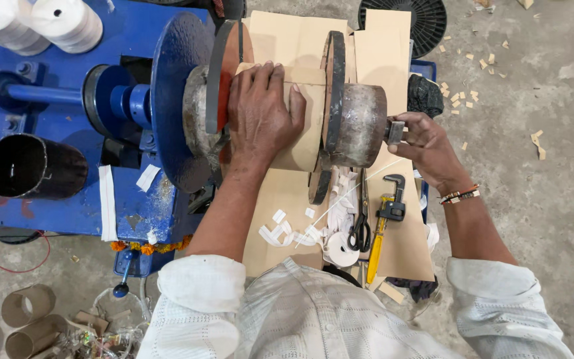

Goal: The person assembles a cylindrical object using a blue machine. They secure a cardboard tube with a string, cut the string with scissors, apply glue to the edges, and attach a cardboard sheet to the cylinder. The person uses a clamp to secure the assembly and then removes the finished cylinder from the machine.

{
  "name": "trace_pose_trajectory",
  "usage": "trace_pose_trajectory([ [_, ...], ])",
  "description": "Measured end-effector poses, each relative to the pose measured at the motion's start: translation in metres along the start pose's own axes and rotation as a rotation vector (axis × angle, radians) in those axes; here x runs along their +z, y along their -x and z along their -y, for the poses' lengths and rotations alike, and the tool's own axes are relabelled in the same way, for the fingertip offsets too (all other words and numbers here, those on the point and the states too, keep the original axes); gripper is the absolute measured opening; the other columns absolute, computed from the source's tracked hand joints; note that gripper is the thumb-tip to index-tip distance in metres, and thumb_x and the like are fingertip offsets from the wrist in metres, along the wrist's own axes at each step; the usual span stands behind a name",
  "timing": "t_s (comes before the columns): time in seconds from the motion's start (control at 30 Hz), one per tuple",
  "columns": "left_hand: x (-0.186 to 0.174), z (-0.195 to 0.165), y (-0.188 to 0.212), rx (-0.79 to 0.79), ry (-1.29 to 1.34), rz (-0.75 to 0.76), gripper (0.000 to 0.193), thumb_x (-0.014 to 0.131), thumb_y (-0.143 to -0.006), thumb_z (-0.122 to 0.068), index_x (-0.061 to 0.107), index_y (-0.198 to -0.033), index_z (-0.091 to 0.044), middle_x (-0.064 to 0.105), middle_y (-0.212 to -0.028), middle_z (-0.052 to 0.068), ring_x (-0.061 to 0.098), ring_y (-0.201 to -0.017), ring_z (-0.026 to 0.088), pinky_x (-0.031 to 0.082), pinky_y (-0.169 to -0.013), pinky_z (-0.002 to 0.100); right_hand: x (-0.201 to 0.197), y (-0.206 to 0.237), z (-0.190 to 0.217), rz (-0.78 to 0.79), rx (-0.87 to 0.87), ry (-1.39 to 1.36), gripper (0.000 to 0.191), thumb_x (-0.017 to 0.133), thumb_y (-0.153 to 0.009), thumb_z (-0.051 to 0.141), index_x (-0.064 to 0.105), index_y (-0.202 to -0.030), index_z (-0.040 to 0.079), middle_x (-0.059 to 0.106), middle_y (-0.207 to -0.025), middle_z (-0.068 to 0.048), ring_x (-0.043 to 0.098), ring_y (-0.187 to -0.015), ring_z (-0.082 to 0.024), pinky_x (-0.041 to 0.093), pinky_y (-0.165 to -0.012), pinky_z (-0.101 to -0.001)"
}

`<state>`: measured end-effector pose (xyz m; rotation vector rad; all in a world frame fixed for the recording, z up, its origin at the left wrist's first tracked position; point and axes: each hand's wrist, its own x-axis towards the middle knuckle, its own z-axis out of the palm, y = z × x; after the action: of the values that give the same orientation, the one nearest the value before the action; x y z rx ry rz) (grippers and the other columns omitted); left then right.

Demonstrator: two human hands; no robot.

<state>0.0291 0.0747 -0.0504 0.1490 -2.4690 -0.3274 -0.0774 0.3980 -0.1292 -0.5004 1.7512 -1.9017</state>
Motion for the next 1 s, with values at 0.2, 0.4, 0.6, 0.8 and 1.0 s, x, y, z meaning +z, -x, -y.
trace_pose_trajectory([
  [0.2, 0.002, 0.002, 0.001, -0.002, -0.005, 0.018, 0.050, 0.053, -0.097, -0.029, 0.070, -0.122, 0.010, 0.068, -0.123, 0.025, 0.060, -0.120, 0.036, 0.041, -0.110, 0.050, 0.002, -0.008, -0.020, -0.063, -0.127, -0.502, 0.016, 0.066, -0.106, -0.002, 0.066, -0.121, 0.005, 0.071, -0.127, -0.011, 0.064, -0.127, -0.021, 0.052, -0.113, -0.0386],
  [0.4, 0.005, 0.003, 0.000, -0.014, -0.006, -0.020, 0.049, 0.053, -0.096, -0.030, 0.071, -0.120, 0.009, 0.068, -0.122, 0.025, 0.060, -0.119, 0.036, 0.041, -0.108, 0.051, 0.014, -0.023, -0.012, -0.275, 0.115, -0.289, 0.030, 0.056, -0.107, 0.028, 0.075, -0.107, 0.005, 0.074, -0.105, -0.007, 0.067, -0.103, -0.019, 0.054, -0.099, -0.0351],
  [0.6, 0.002, 0.001, 0.000, -0.005, 0.008, -0.026, 0.047, 0.055, -0.096, -0.029, 0.071, -0.118, 0.009, 0.068, -0.122, 0.024, 0.061, -0.117, 0.036, 0.042, -0.107, 0.050, -0.015, -0.016, 0.028, 0.179, -0.372, -0.580, 0.034, 0.055, -0.118, 0.019, 0.073, -0.092, 0.007, 0.074, -0.086, -0.009, 0.071, -0.088, -0.021, 0.056, -0.113, -0.0424],
  [0.8, -0.005, -0.003, -0.004, -0.005, 0.023, -0.047, 0.046, 0.056, -0.093, -0.029, 0.071, -0.116, 0.008, 0.069, -0.118, 0.024, 0.061, -0.115, 0.037, 0.043, -0.106, 0.050, -0.008, -0.025, 0.010, -0.134, 0.061, -0.012, 0.039, 0.049, -0.115, 0.025, 0.078, -0.105, 0.002, 0.058, -0.091, -0.002, 0.051, -0.083, -0.013, 0.043, -0.086, -0.0312],
  [1.0, -0.001, 0.000, -0.001, -0.008, 0.036, -0.035, 0.046, 0.056, -0.096, -0.028, 0.071, -0.118, 0.009, 0.068, -0.121, 0.024, 0.060, -0.117, 0.038, 0.043, -0.108, 0.050, -0.010, -0.027, 0.007, -0.369, -0.010, 0.021, 0.041, 0.045, -0.112, 0.030, 0.072, -0.087, 0.012, 0.072, -0.091, -0.008, 0.070, -0.087, -0.017, 0.054, -0.089, -0.0350],
])
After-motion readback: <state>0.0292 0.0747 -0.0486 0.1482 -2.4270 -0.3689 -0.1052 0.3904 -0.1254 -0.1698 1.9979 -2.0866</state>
